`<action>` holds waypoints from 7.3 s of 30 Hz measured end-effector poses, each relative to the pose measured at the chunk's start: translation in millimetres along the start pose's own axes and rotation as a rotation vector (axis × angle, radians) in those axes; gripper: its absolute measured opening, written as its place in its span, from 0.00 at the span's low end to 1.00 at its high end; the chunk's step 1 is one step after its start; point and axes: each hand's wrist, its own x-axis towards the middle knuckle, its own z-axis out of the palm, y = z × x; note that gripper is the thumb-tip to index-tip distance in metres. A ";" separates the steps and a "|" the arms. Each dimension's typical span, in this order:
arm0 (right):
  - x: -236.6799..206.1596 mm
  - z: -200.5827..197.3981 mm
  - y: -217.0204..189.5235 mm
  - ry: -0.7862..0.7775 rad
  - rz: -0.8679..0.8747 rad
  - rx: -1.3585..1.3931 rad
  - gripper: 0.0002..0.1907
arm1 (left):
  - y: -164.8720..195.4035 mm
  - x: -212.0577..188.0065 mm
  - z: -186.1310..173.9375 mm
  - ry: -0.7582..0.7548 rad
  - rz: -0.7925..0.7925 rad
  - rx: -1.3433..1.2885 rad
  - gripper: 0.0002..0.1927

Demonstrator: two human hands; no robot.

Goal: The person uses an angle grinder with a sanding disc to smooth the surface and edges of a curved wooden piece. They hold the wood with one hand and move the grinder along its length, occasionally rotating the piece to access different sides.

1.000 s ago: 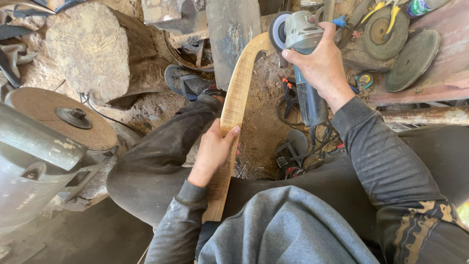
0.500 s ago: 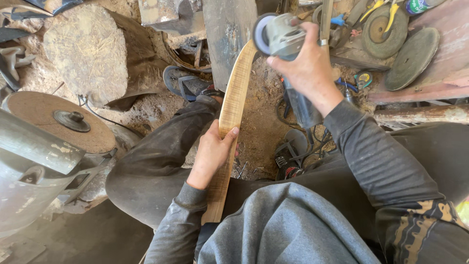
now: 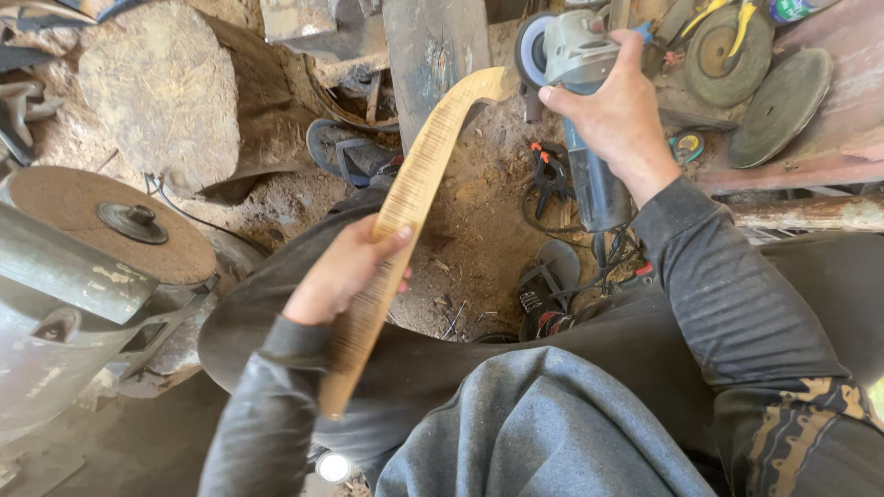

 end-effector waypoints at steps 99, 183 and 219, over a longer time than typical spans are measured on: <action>-20.4 12.5 -9.8 -0.068 -0.064 -0.140 0.44 | -16.7 -17.1 32.7 0.192 0.161 0.115 0.17; -25.2 9.5 -4.1 -0.115 -0.117 -0.331 0.48 | -2.5 -6.4 -13.8 -0.042 0.032 0.083 0.16; -28.2 -16.3 13.6 0.017 -0.098 -0.082 0.43 | -30.9 17.9 -39.1 -0.289 -0.152 -0.342 0.19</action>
